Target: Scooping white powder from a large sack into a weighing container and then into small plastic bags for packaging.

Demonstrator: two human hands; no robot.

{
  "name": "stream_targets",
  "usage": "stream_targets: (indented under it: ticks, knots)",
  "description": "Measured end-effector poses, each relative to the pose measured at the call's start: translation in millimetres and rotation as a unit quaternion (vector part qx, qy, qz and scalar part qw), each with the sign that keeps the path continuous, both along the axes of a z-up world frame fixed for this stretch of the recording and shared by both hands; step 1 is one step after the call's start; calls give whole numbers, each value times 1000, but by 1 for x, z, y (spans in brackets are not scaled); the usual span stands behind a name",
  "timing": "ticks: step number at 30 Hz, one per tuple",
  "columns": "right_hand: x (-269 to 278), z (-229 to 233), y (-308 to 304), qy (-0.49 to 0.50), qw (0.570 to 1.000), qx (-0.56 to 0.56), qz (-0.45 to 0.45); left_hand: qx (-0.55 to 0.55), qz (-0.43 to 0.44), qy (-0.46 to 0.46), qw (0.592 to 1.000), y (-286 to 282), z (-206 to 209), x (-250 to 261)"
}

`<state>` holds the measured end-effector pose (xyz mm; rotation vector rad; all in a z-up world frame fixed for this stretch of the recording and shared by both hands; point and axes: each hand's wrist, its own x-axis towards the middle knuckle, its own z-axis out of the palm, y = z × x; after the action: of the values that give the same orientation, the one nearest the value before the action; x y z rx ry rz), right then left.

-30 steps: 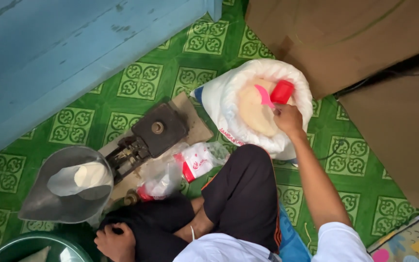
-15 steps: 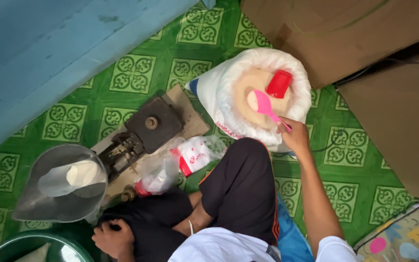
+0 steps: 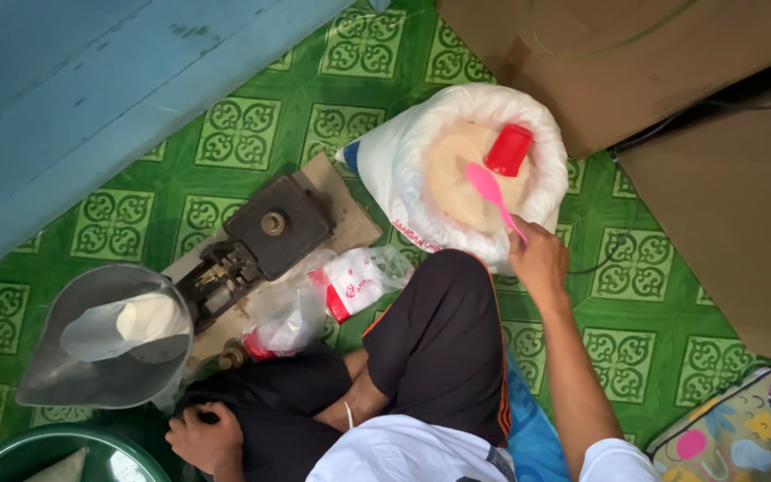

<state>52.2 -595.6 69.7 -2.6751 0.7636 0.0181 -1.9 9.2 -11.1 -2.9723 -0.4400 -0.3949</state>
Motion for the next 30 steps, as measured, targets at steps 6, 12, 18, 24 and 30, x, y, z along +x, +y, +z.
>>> stream_targets:
  ticks: [6,12,18,24,30]
  knots:
    - [6,19,8,-26,999,3,-31,4,-8,-20,1000,-3,3,1]
    - [26,-20,-3,92,982,145,-79,1,28,26,999,2,-5,-1]
    - [76,-52,10,30,969,227,-93,-2,12,-7,1000,0,-4,-1]
    - [100,-103,-1,52,963,243,-103,1,0,-13,1000,2,-5,-1]
    - [72,-66,1,19,982,181,-56,-12,-22,-38,999,0,1,1]
